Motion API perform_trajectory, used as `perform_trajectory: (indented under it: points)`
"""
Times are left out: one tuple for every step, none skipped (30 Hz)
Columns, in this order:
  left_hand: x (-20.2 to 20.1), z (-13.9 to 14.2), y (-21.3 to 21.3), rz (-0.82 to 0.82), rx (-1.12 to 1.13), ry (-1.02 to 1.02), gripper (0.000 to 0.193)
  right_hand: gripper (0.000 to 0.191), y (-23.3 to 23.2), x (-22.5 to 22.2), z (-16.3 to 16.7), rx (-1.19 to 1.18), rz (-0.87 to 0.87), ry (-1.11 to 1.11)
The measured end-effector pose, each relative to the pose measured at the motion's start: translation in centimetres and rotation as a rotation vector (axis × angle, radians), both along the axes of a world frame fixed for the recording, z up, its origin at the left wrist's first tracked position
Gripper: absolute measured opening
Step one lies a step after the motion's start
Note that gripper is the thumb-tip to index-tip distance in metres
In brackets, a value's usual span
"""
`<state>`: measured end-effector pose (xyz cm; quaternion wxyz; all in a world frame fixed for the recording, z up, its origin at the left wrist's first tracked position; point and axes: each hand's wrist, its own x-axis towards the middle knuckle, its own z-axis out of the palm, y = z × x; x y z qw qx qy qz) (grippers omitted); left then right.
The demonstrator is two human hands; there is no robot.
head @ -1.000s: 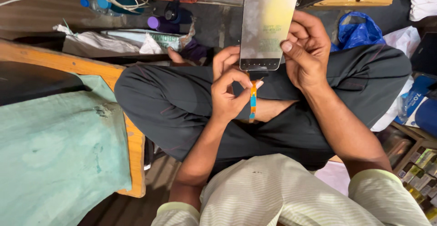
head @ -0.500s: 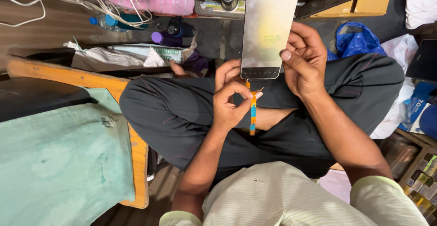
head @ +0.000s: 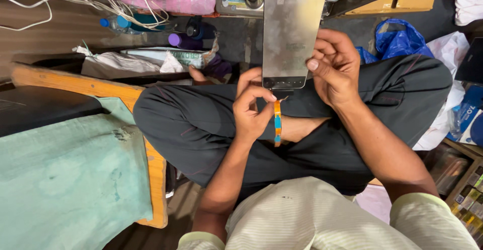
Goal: The person handles a mobile phone screen, peels off a protective film, and then uses a blue electric screwdriver to work on the phone's metal frame. The person repeatedly applies the screwdriver to different points on the frame while holding it in the other hand.
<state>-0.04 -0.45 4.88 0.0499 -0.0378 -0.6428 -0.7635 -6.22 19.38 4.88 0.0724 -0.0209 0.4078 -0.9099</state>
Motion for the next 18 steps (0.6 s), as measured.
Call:
perform_trajectory:
  points:
    - [0.06, -0.11, 0.01, 0.001, 0.018, -0.01, 0.031, 0.047, 0.06, 0.07, -0.1, 0.002, 0.002, 0.0]
    - [0.07, -0.19, 0.01, 0.002, 0.037, -0.018, 0.031, 0.046, 0.11, 0.11, -0.18, 0.006, 0.002, 0.002]
    - [0.09, -0.24, 0.03, 0.002, 0.056, -0.027, 0.031, 0.044, 0.17, 0.16, -0.24, 0.009, 0.003, 0.003]
    - [0.09, -0.26, 0.04, -0.006, 0.078, -0.024, 0.031, 0.044, 0.21, 0.17, -0.31, 0.003, 0.007, 0.001]
    - [0.1, -0.25, 0.09, -0.012, 0.1, -0.023, 0.03, 0.044, 0.28, 0.17, -0.34, -0.003, 0.011, -0.001]
    - [0.14, -0.2, 0.07, -0.018, 0.122, -0.022, 0.03, 0.043, 0.26, 0.19, -0.38, -0.009, 0.017, -0.004]
    - [0.17, -0.13, 0.07, -0.023, 0.129, -0.019, 0.03, 0.043, 0.26, 0.2, -0.41, -0.001, 0.018, 0.006]
    - [0.15, -0.07, 0.03, -0.029, 0.134, -0.015, 0.029, 0.043, 0.22, 0.17, -0.44, 0.006, 0.018, 0.018]
    - [0.15, -0.01, 0.04, -0.034, 0.14, -0.012, 0.029, 0.042, 0.22, 0.17, -0.45, 0.013, 0.018, 0.029]
    - [0.17, 0.07, 0.0, -0.032, 0.139, -0.009, 0.029, 0.042, 0.16, 0.23, -0.45, 0.014, 0.021, 0.026]
    - [0.12, 0.08, 0.03, -0.031, 0.139, -0.005, 0.028, 0.042, 0.19, 0.24, -0.44, 0.015, 0.024, 0.026]
    - [0.05, 0.08, 0.05, -0.029, 0.139, 0.001, 0.027, 0.042, 0.23, 0.22, -0.44, 0.017, 0.028, 0.026]
    - [0.04, 0.1, 0.03, -0.03, 0.141, -0.002, 0.027, 0.042, 0.23, 0.23, -0.47, 0.016, 0.028, 0.022]
    - [0.02, 0.1, 0.0, -0.03, 0.144, -0.006, 0.027, 0.042, 0.24, 0.2, -0.5, 0.016, 0.03, 0.018]
    - [0.07, 0.11, -0.02, -0.03, 0.146, -0.012, 0.027, 0.042, 0.24, 0.26, -0.53, 0.015, 0.03, 0.012]
    - [0.17, 0.13, -0.03, -0.03, 0.149, -0.014, 0.027, 0.042, 0.26, 0.34, -0.56, 0.017, 0.033, 0.006]
    - [0.15, 0.1, -0.02, -0.031, 0.151, -0.012, 0.027, 0.042, 0.32, 0.29, -0.61, 0.018, 0.035, 0.003]
    - [0.14, 0.06, -0.03, -0.032, 0.153, -0.009, 0.026, 0.042, 0.34, 0.25, -0.67, 0.019, 0.036, 0.002]
